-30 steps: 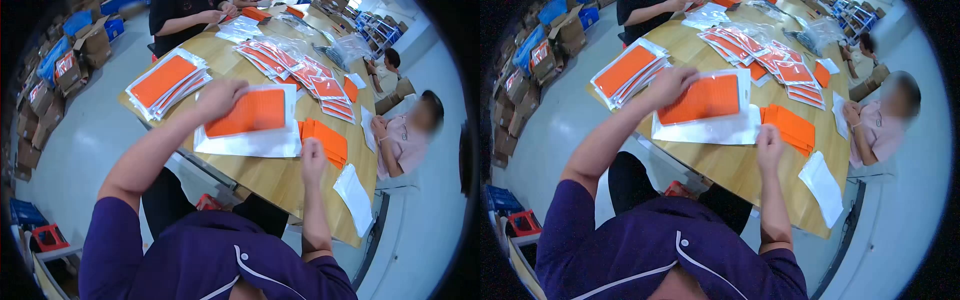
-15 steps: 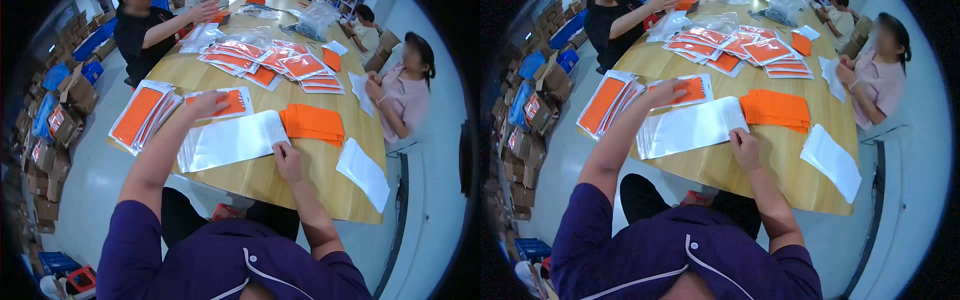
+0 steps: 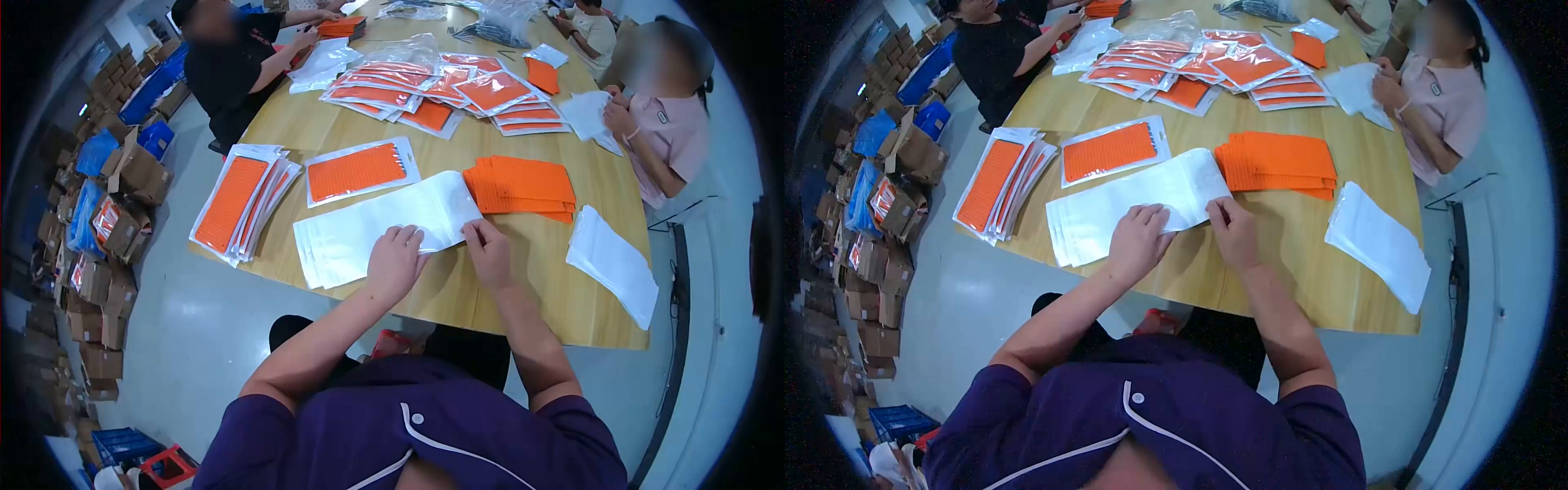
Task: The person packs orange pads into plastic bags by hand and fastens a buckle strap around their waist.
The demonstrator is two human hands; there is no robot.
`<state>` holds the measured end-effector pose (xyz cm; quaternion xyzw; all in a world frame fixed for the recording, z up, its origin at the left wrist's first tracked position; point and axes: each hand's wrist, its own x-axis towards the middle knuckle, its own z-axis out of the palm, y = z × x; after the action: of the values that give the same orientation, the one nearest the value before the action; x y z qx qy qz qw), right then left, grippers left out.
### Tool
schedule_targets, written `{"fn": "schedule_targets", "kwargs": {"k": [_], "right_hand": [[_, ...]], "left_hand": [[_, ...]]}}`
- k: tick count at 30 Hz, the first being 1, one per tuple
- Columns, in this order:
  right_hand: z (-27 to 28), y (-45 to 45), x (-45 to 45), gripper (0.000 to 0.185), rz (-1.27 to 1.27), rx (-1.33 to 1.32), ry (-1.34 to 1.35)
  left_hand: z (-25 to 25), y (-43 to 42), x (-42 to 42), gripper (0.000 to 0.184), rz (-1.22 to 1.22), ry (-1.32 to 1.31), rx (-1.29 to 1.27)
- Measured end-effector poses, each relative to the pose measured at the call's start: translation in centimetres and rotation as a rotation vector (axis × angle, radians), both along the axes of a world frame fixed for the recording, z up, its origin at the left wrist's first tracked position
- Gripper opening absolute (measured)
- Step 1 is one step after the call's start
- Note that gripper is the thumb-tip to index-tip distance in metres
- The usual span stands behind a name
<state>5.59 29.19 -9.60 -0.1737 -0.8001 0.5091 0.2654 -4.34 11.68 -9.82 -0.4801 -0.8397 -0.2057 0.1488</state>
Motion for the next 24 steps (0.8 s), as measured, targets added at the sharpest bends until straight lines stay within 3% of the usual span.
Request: {"fn": "schedule_targets", "kwargs": {"k": [8, 13, 19, 24], "right_hand": [[0.0, 0.5, 0.1, 0.013, -0.035, -0.032, 0.06], [-0.4, 0.7, 0.2, 0.015, -0.035, -0.008, 0.066], [-0.3, 0.5, 0.3, 0.016, -0.041, -0.066, 0.08], [2.3, 0.0, 0.6, 0.016, 0.065, -0.318, -0.145]], "left_hand": [[3.2, -0.1, -0.5, 0.033, 0.047, -0.325, -0.071], [3.7, -0.2, -1.2, 0.034, 0.014, -0.387, -0.08], [2.6, -0.6, -2.3, 0.032, -0.035, -0.37, -0.163], [2.6, -2.0, -0.4, 0.028, 0.0, -0.187, -0.14]]}}
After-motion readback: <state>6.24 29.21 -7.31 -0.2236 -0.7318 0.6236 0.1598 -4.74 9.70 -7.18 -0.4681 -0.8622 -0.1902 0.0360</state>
